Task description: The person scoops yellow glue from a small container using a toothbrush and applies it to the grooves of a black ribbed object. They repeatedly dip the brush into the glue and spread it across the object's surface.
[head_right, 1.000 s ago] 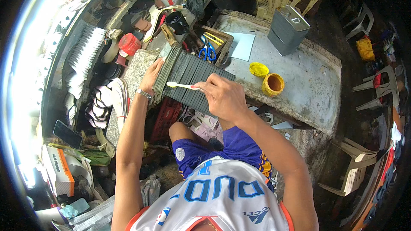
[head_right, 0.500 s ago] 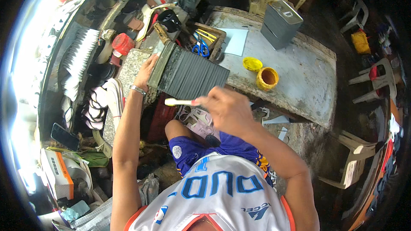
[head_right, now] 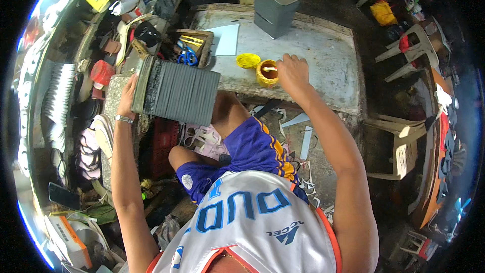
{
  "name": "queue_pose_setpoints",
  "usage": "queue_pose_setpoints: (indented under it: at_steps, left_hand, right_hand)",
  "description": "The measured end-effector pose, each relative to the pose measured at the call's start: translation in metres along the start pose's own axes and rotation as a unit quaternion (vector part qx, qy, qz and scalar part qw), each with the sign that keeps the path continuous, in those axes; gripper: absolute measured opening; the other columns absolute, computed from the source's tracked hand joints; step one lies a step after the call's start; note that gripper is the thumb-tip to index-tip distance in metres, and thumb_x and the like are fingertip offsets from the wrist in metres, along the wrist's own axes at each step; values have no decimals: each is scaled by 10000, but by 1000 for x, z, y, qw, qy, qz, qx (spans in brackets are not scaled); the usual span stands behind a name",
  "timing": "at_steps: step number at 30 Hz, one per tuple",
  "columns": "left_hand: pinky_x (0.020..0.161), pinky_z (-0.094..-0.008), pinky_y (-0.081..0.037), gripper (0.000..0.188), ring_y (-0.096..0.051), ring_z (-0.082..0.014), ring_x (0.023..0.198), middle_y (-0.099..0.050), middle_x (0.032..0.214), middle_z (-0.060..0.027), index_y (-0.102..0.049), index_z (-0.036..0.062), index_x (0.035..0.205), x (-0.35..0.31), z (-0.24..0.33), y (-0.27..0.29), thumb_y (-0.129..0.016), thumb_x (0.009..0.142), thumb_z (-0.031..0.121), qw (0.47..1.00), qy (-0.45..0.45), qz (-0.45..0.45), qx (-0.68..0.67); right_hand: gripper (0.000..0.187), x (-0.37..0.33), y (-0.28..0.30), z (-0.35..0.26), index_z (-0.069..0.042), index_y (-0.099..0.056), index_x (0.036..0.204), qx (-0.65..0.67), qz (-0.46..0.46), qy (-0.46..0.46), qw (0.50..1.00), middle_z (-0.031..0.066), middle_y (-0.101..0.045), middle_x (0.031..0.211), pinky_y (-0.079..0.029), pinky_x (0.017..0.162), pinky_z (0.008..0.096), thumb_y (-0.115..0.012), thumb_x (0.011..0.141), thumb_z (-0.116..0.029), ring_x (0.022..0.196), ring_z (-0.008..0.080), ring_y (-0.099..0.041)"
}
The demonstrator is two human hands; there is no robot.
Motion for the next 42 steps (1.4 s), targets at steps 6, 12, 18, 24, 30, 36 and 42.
queue_pose_setpoints:
  at_steps: [6,12,18,24,30,36,42]
  left_hand:
    - [1079,-286,-484,527,-646,-138,1232,-719,1364,-41,-643,11,1507,-10,13,-3,-640,1140,390,998,-16,12,58]
    - [1060,-269,-498,534,-658,-140,1220,-724,1368,-48,-634,10,1513,-13,15,-10,-620,1149,400,999,23,-25,3]
    - [1069,-284,-487,512,-646,-148,1222,-723,1347,-47,-664,32,1483,-10,15,-12,-618,1145,414,999,5,-40,16]
    - [1060,-289,-491,494,-645,-143,1203,-727,1326,-38,-681,38,1457,-12,18,-11,-618,1145,416,999,12,-28,32]
    - [1126,-311,-461,550,-617,-183,1314,-694,1425,-86,-646,10,1495,-15,26,-17,-610,1144,431,999,15,-20,31]
    - [1138,-318,-449,551,-609,-188,1319,-687,1433,-90,-649,8,1492,-18,36,-21,-620,1141,431,998,-2,-17,65]
    - [1070,-296,-483,473,-626,-144,1216,-712,1319,-38,-677,46,1466,-14,31,-19,-606,1155,396,998,-2,-39,40]
  right_hand:
    - [138,-5,22,9,-122,-809,946,37,18,-25,999,114,-703,975,-571,810,528,-690,898,-72,999,326,-721]
    - [139,-36,82,29,-123,-764,1071,53,116,-58,990,129,-680,1018,-570,826,496,-629,1042,-133,978,372,-695]
    - [120,-58,103,33,-116,-727,1093,89,95,-87,988,132,-666,1015,-565,800,510,-617,1070,-157,973,369,-711]
    - [162,-60,102,30,-92,-733,1162,46,-13,-87,995,165,-671,1035,-553,827,512,-609,1082,-157,990,421,-689]
    - [190,-50,144,0,-88,-758,1218,259,122,-117,951,160,-723,1089,-568,861,461,-628,1097,-153,996,366,-725]
    - [215,-9,106,-84,-111,-794,1257,511,179,-45,840,127,-742,1032,-554,846,387,-658,1093,-139,918,264,-712]
    - [218,13,71,-152,-116,-800,1247,511,142,16,848,116,-728,1038,-552,816,382,-668,1075,-128,902,300,-695]
Point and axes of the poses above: each hand's wrist, its own x-axis towards the middle knuckle, its own y-axis out of the back of the hand, z = x × y, the point moved 4 cm from there along x, towards the middle knuckle
